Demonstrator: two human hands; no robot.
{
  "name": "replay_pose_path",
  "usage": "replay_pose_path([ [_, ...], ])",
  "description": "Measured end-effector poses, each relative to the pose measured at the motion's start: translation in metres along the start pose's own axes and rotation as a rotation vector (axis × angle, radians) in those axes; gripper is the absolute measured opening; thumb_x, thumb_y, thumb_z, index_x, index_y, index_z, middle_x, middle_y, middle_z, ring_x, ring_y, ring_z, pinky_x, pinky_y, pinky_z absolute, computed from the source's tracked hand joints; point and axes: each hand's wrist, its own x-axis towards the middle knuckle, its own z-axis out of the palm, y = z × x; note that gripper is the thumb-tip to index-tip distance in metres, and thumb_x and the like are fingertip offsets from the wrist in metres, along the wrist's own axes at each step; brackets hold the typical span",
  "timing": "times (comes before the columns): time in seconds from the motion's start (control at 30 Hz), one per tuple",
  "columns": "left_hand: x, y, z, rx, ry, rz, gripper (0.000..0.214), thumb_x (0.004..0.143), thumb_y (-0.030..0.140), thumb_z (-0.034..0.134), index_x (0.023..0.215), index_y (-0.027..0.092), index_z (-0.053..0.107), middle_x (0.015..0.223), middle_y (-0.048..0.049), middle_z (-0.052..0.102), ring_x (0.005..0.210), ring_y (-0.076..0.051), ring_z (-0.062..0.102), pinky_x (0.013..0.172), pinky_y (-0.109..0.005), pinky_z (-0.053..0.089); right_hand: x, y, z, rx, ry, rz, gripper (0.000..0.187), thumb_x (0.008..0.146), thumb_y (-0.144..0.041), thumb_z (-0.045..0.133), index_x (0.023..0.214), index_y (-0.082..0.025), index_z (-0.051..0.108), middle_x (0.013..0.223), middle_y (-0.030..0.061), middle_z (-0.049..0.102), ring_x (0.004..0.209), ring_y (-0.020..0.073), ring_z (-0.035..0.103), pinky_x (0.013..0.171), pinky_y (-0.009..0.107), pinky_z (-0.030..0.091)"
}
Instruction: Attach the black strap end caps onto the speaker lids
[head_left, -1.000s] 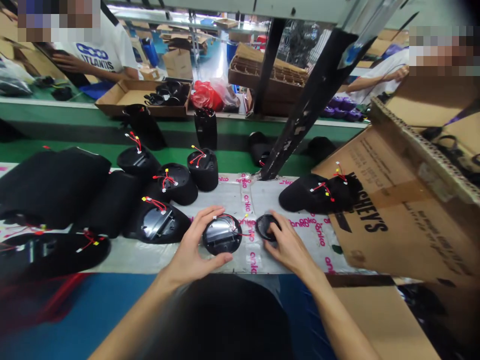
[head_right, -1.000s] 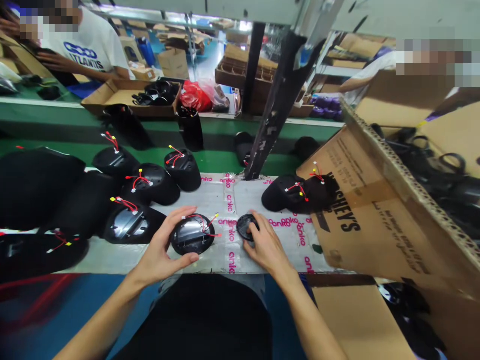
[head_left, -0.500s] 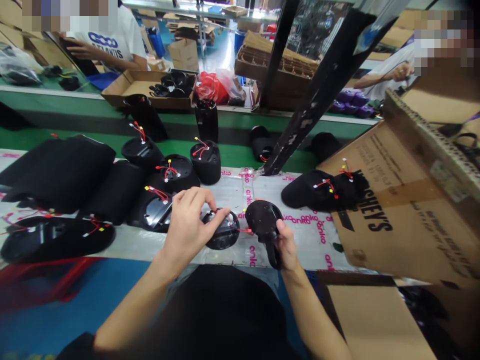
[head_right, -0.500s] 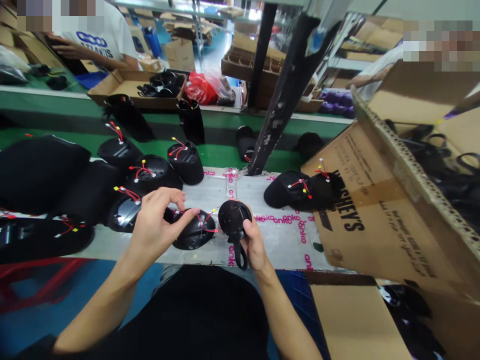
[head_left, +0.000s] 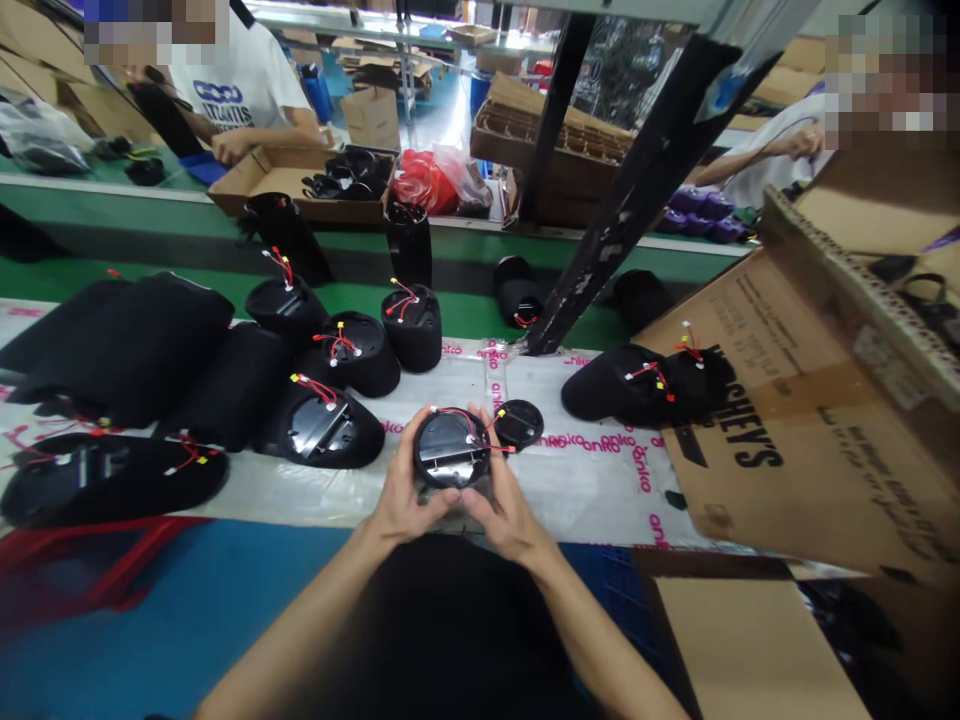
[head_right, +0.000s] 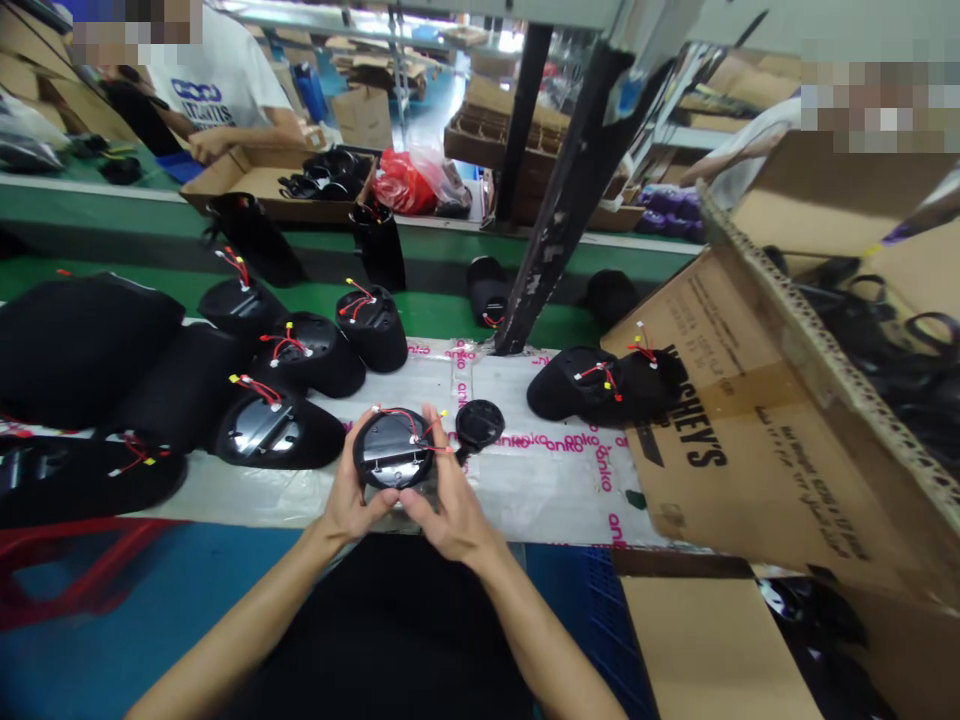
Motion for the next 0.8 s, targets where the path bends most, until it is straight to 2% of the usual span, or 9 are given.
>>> replay_pose_path([
  [0.17, 0.002, 0.0, 0.031, -0.068, 0.318, 0.029, 0.076, 0.096, 0.067, 0.063, 0.154, 0.021, 0.051, 0.132, -0.0151, 0.072, 0.115, -0.034, 0.077, 0.1, -0.049, 0.064, 0.004, 0.01, 0.072, 0.136, 0.408, 0.032, 0.077, 0.107, -0.058, 0.049, 0.173, -0.026, 0.025, 0.173, 0.0141, 0.043, 0.159, 0.0344, 0.047, 0.133, 0.06, 0.039],
  [0.23, 0.002, 0.003, 0.035, -0.054, 0.335, 0.008, 0.069, 0.096, 0.063, 0.062, 0.149, 0.02, 0.055, 0.13, -0.0144, 0.073, 0.114, -0.034, 0.076, 0.099, -0.05, 0.064, 0.004, 0.012, 0.091, 0.098, 0.539, 0.054, 0.073, 0.107, -0.054, 0.048, 0.171, -0.026, 0.027, 0.169, 0.0158, 0.045, 0.154, 0.0347, 0.051, 0.129, 0.061, 0.044],
  [0.33, 0.0, 0.01, 0.028, -0.064, 0.292, -0.041, 0.063, 0.098, 0.057, 0.062, 0.15, 0.021, 0.055, 0.135, -0.0143, 0.071, 0.119, -0.034, 0.074, 0.102, -0.05, 0.062, 0.002, 0.007, 0.097, 0.043, 0.578, 0.074, 0.068, 0.109, -0.049, 0.044, 0.17, -0.025, 0.027, 0.168, 0.0172, 0.045, 0.153, 0.0344, 0.052, 0.127, 0.06, 0.046],
  [0.4, -0.001, 0.017, 0.015, -0.082, 0.178, -0.09, 0.063, 0.101, 0.052, 0.062, 0.156, 0.023, 0.051, 0.146, -0.0153, 0.066, 0.13, -0.034, 0.07, 0.109, -0.051, 0.059, -0.001, -0.001, 0.082, 0.023, 0.502, 0.077, 0.067, 0.11, -0.046, 0.043, 0.171, -0.026, 0.024, 0.171, 0.0166, 0.043, 0.157, 0.0335, 0.049, 0.129, 0.06, 0.043],
  [0.47, 0.001, 0.027, -0.003, -0.085, 0.069, -0.101, 0.071, 0.101, 0.049, 0.065, 0.163, 0.024, 0.041, 0.161, -0.0177, 0.055, 0.145, -0.036, 0.061, 0.119, -0.054, 0.053, -0.005, -0.011, 0.053, 0.009, 0.28, 0.074, 0.073, 0.109, -0.044, 0.051, 0.174, -0.028, 0.022, 0.175, 0.0142, 0.04, 0.161, 0.0331, 0.046, 0.132, 0.058, 0.04],
  [0.57, 0.009, 0.047, -0.028, 0.014, 0.077, -0.007, 0.061, 0.097, 0.038, 0.075, 0.15, 0.024, 0.05, 0.154, -0.0172, 0.056, 0.148, -0.036, 0.057, 0.122, -0.055, 0.05, -0.008, -0.021, -0.009, -0.083, -0.002, 0.01, 0.076, 0.102, -0.039, 0.066, 0.17, -0.033, 0.035, 0.175, 0.0094, 0.046, 0.162, 0.0338, 0.044, 0.134, 0.058, 0.038],
  [0.67, 0.024, 0.07, -0.041, 0.299, 0.05, 0.15, 0.022, 0.094, 0.02, 0.078, 0.11, 0.024, 0.063, 0.122, -0.0094, 0.063, 0.126, -0.03, 0.067, 0.107, -0.046, 0.056, 0.0, -0.017, -0.064, -0.353, 0.137, -0.049, 0.054, 0.096, -0.023, 0.065, 0.15, -0.032, 0.061, 0.159, 0.0096, 0.061, 0.153, 0.0331, 0.055, 0.132, 0.06, 0.04],
  [0.73, 0.035, 0.084, -0.042, 0.498, -0.011, 0.207, 0.02, 0.093, 0.025, 0.082, 0.104, 0.023, 0.066, 0.122, -0.0109, 0.063, 0.122, -0.031, 0.066, 0.103, -0.047, 0.056, 0.01, -0.006, -0.084, -0.535, 0.129, -0.009, 0.065, 0.088, -0.016, 0.066, 0.152, -0.028, 0.059, 0.163, 0.0135, 0.056, 0.156, 0.0356, 0.051, 0.132, 0.064, 0.038],
  [0.8, 0.044, 0.092, -0.038, 0.625, -0.051, 0.189, 0.031, 0.091, 0.039, 0.085, 0.111, 0.022, 0.068, 0.13, -0.0151, 0.062, 0.123, -0.036, 0.065, 0.104, -0.053, 0.054, 0.02, 0.007, -0.09, -0.642, -0.019, 0.067, 0.089, 0.08, -0.017, 0.072, 0.165, -0.024, 0.046, 0.176, 0.0184, 0.039, 0.166, 0.041, 0.034, 0.134, 0.067, 0.033],
])
